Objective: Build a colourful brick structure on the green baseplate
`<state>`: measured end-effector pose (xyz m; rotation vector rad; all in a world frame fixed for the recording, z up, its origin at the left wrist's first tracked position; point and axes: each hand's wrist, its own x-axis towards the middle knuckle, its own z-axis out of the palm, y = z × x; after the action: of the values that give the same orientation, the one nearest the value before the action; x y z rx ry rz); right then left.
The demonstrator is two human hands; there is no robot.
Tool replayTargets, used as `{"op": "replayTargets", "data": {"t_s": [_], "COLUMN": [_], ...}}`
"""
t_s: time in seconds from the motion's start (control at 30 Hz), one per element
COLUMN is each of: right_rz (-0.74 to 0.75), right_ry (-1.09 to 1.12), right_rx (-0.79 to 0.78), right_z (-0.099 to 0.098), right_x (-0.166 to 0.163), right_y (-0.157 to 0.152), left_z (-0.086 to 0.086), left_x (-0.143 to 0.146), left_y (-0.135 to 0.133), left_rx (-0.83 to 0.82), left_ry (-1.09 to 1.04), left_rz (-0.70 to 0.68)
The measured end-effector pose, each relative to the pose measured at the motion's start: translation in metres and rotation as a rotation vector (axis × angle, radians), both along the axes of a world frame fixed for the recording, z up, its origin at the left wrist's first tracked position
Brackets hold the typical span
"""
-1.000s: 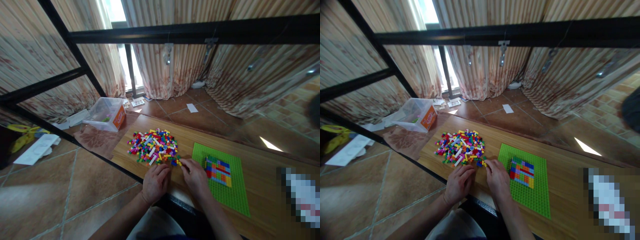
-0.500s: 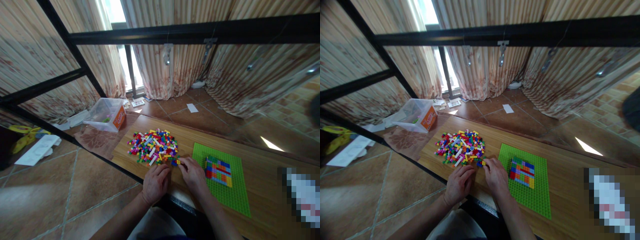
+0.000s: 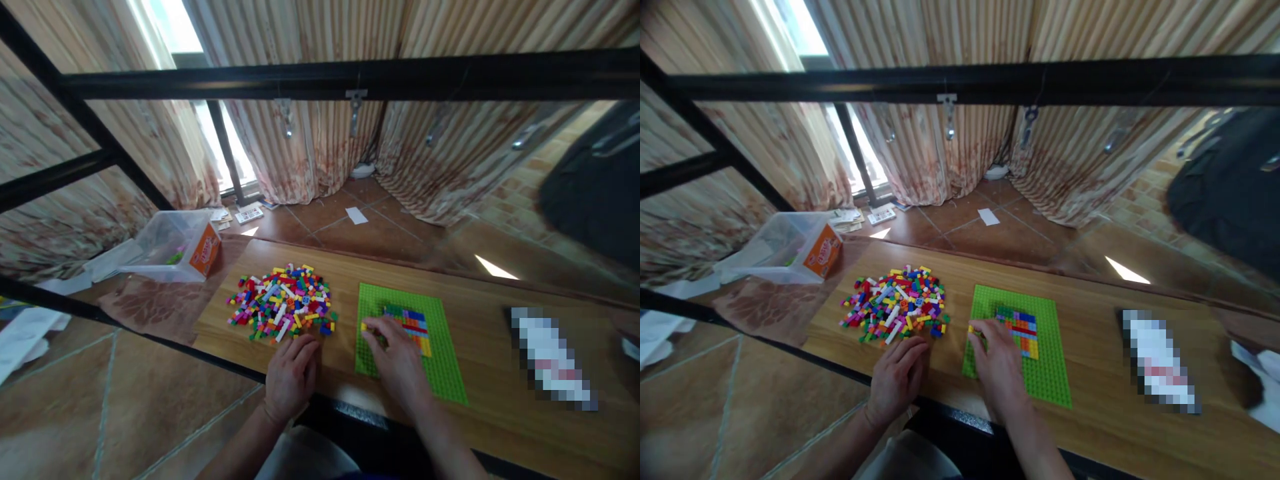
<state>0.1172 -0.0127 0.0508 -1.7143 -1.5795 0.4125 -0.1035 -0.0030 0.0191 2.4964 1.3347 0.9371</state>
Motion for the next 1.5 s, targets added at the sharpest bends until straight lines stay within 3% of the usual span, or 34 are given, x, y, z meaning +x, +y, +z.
{"op": "replayTargets", "data": {"t_s": [0.17, 0.33, 1.2, 1.5], "right_rz": [-0.201, -0.182, 0.115, 0.128], "right_ry": [0.035, -0.036, 0.114, 0.141], "right_rx": [-0.025, -0.033, -0.282, -0.328], "right_z": [-0.002, -0.007, 0.008, 0.008], "right_x": [0.06, 0.094, 0.112, 0.115], "right_y": [-0.003, 0.012, 0.042, 0.045], "left_z": [-0.003, -0.001, 0.001, 0.0], "left_x": [0.0, 0.0, 0.001, 0.0], "left_y": [0.002, 0.003, 0.003, 0.003], "left_rx": [0.043, 0.047, 0.055, 0.048], "left_ry": [0.005, 0.014, 0.025, 0.034], "left_rz": [-0.006, -0.006, -0.003, 0.008]}}
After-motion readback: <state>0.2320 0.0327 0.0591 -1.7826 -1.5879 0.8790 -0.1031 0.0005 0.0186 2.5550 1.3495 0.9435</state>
